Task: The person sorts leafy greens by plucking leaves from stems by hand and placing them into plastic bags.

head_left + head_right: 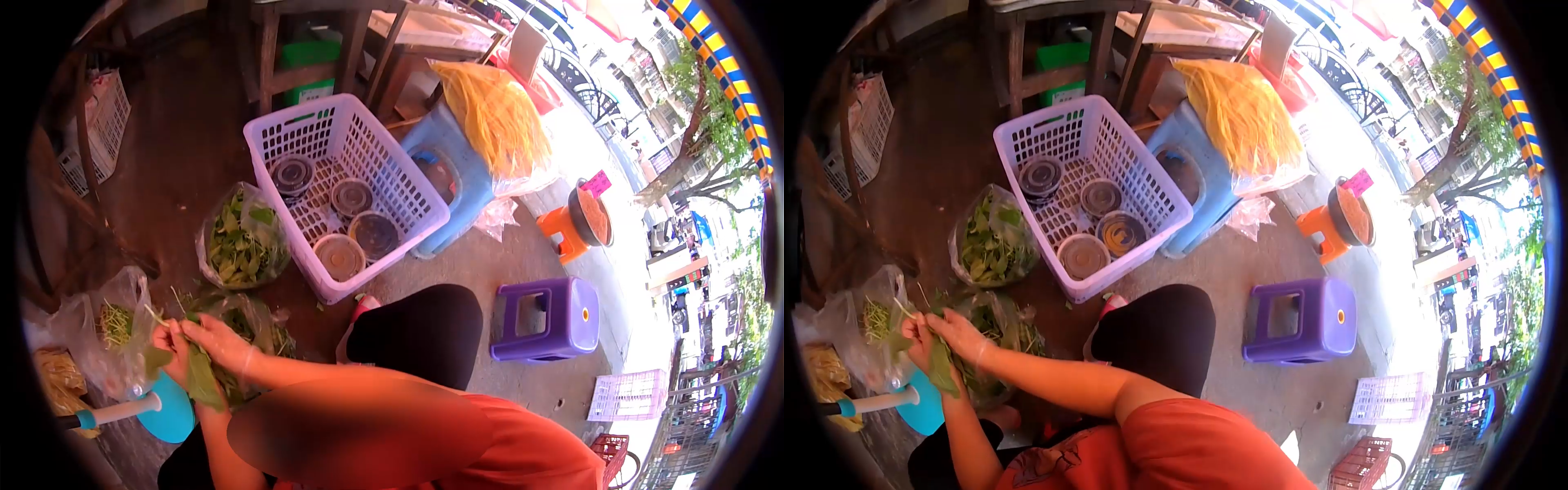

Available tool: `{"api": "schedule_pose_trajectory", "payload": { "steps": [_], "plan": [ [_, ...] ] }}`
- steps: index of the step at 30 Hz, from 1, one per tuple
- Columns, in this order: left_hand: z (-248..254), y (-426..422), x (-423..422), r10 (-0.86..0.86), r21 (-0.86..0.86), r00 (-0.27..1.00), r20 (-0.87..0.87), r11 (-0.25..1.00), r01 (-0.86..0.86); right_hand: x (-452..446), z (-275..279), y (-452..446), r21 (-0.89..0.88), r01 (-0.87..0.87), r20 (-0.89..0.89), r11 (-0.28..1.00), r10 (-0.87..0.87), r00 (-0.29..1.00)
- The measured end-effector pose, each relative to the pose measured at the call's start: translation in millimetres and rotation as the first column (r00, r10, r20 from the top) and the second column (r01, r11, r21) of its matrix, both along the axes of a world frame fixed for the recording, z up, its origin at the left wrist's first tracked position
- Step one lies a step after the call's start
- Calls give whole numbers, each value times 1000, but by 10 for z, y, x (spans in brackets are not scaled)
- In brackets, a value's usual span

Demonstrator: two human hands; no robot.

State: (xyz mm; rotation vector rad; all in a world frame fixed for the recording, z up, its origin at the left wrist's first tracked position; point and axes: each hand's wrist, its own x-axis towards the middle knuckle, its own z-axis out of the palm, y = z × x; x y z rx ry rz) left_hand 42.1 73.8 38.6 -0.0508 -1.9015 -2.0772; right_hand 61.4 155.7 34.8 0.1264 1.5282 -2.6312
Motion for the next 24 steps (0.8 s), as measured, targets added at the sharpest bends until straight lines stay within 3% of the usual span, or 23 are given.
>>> {"api": "schedule_pose_trajectory", "payload": {
  "steps": [2,6,7,9,10,12,13,14,15,18,20,22,24],
  "plan": [
    [-73,-67,40,-73,97,997,25,993,70,56,174,-13,-182,-96,79,979,112,991],
    [21,-108,82,-91,254,988,125,966,57,-14,261,43,-315,-260,75,912,298,952],
    [103,-83,78,-56,257,985,165,966,12,-42,229,46,-142,-262,66,954,274,960],
    [195,-139,34,-51,259,978,204,966,-4,-63,184,32,-188,-230,43,955,242,969],
    [171,-195,11,-71,257,975,209,966,15,-82,126,35,-69,-205,60,976,209,976],
    [144,-245,-8,-56,256,973,222,967,-3,-79,94,-14,-179,-120,80,977,136,988],
    [132,-233,-2,-49,263,974,222,965,-12,-70,107,-26,-155,-118,-12,981,118,993],
    [112,-219,0,-38,276,975,220,961,-25,-71,30,-36,118,-42,-133,992,58,989],
    [100,-196,-2,-25,291,977,214,956,-39,-64,47,-25,265,47,-235,963,18,972],
    [51,-174,-34,-29,338,974,225,940,-50,-61,-83,-6,116,74,-39,990,-70,997],
    [129,-215,-86,-18,338,986,164,940,-39,-116,-207,29,103,223,-84,969,-215,973],
    [165,-272,-116,-14,189,985,174,982,-19,-189,27,148,69,165,178,984,-175,968],
    [123,-248,-114,5,26,990,139,1000,-9,-303,-61,346,286,130,99,949,-164,982]
  ]
}}
